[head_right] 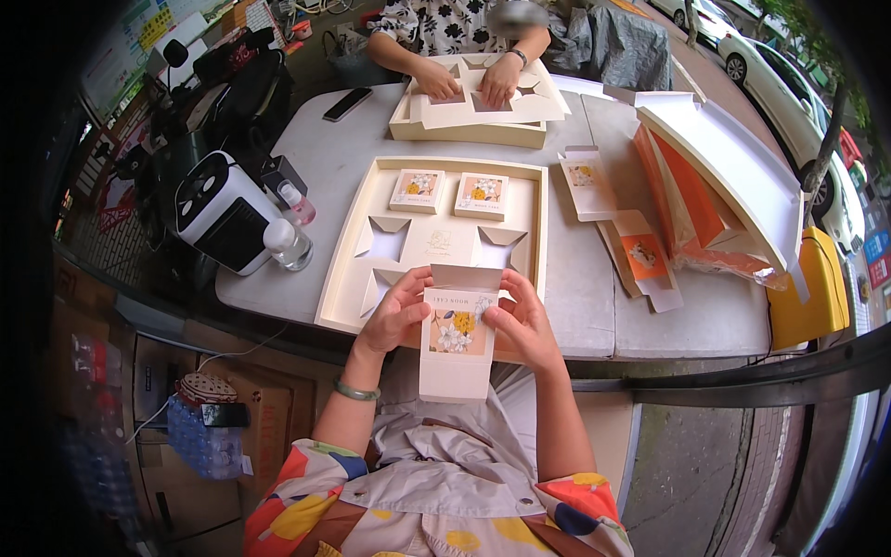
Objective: The person assembles small decorative boxes by folding flat pieces and placing them into a compartmentalized tray. The person repeats this process for several boxes, arranging them neatly in the tray.
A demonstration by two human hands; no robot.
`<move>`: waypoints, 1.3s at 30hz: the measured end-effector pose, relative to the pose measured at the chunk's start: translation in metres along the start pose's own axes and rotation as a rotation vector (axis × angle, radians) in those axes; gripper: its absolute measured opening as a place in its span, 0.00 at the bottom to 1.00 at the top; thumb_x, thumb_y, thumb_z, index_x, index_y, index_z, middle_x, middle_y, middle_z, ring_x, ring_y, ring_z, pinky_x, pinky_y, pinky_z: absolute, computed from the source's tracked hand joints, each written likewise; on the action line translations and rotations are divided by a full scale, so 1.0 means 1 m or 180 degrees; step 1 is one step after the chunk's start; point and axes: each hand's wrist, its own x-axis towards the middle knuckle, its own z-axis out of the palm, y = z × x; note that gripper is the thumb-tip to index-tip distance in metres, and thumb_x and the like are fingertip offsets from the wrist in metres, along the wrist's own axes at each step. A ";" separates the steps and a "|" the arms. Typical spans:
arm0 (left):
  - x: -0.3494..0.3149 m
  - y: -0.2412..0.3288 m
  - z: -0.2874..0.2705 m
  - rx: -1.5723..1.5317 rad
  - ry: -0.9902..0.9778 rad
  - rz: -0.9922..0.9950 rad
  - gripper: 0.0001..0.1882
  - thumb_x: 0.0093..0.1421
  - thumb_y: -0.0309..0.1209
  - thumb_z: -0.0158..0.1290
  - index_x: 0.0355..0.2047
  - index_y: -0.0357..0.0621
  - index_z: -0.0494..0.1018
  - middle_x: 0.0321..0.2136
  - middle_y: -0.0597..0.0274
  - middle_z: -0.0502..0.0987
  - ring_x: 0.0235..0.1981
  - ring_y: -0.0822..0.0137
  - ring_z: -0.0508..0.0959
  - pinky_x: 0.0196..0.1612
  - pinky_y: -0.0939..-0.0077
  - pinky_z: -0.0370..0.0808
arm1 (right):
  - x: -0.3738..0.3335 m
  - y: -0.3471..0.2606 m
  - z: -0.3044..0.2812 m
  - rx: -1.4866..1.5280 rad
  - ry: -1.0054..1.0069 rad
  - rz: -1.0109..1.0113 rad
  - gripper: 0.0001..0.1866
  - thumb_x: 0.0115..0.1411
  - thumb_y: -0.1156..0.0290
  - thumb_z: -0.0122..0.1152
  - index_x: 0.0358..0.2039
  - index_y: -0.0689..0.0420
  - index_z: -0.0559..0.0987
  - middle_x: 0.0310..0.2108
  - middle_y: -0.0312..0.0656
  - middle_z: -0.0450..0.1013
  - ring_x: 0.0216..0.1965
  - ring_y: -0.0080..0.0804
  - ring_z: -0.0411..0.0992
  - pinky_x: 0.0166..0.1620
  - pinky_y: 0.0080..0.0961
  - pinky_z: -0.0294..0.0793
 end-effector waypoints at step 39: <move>0.007 -0.008 0.006 0.0923 0.0374 -0.0111 0.15 0.70 0.37 0.38 0.43 0.37 0.68 0.36 0.62 0.73 0.38 0.76 0.71 0.45 0.81 0.70 | 0.003 -0.002 0.012 -0.0520 -0.0010 0.0202 0.17 0.66 0.71 0.53 0.54 0.60 0.70 0.32 0.37 0.75 0.34 0.19 0.72 0.38 0.18 0.72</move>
